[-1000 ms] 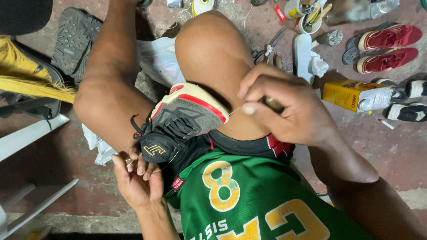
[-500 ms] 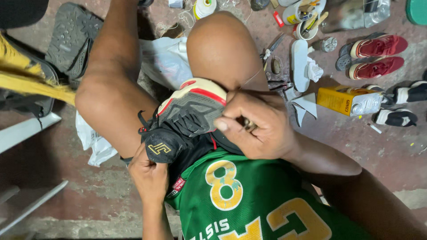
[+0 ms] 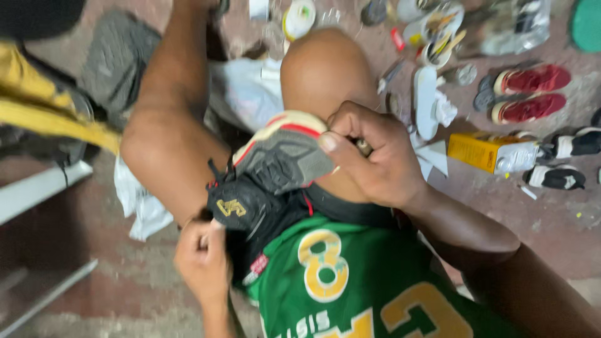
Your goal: The person repairs a sneaker by hand-stitching the sole to the upper using white thread and an awl tool while holding the shoe on their knee.
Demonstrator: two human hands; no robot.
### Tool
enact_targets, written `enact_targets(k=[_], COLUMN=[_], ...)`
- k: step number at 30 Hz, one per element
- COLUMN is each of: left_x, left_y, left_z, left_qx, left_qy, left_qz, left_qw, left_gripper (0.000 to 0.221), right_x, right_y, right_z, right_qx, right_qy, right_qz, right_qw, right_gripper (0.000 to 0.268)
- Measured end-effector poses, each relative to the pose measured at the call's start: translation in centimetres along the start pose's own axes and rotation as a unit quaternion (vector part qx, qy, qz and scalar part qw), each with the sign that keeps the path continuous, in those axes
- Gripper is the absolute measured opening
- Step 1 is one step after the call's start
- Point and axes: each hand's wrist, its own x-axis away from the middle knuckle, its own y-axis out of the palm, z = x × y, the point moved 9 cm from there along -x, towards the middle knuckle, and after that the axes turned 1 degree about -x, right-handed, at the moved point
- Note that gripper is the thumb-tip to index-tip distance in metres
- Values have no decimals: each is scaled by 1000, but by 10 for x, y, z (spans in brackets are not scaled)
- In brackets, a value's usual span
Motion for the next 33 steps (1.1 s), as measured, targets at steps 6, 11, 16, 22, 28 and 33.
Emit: enact_targets(k=[6, 11, 16, 22, 28, 33], left_x=[-3, -8, -10, -9, -13, -5], left_y=[16, 90, 111, 112, 111, 64], left_z=[145, 218, 209, 204, 206, 181], left_qx=[-95, -161, -178, -191, -180, -81], left_qy=[220, 378, 367, 363, 346, 300], left_qz=[3, -84, -109, -110, -130, -124], left_qw=[971, 908, 906, 905, 912, 942], left_gripper=[46, 83, 83, 82, 80, 58], right_x=[-3, -2, 0, -18, -27, -24], right_y=[-1, -5, -8, -12, -9, -2], right_z=[36, 32, 37, 22, 12, -11], right_qx=[-402, -408, -326, -85, -19, 90], right_qy=[99, 86, 116, 42, 26, -1], right_qz=[-42, -27, -25, -32, -36, -52], right_qw=[909, 908, 938, 995, 999, 995], right_gripper=[26, 26, 18, 26, 28, 28])
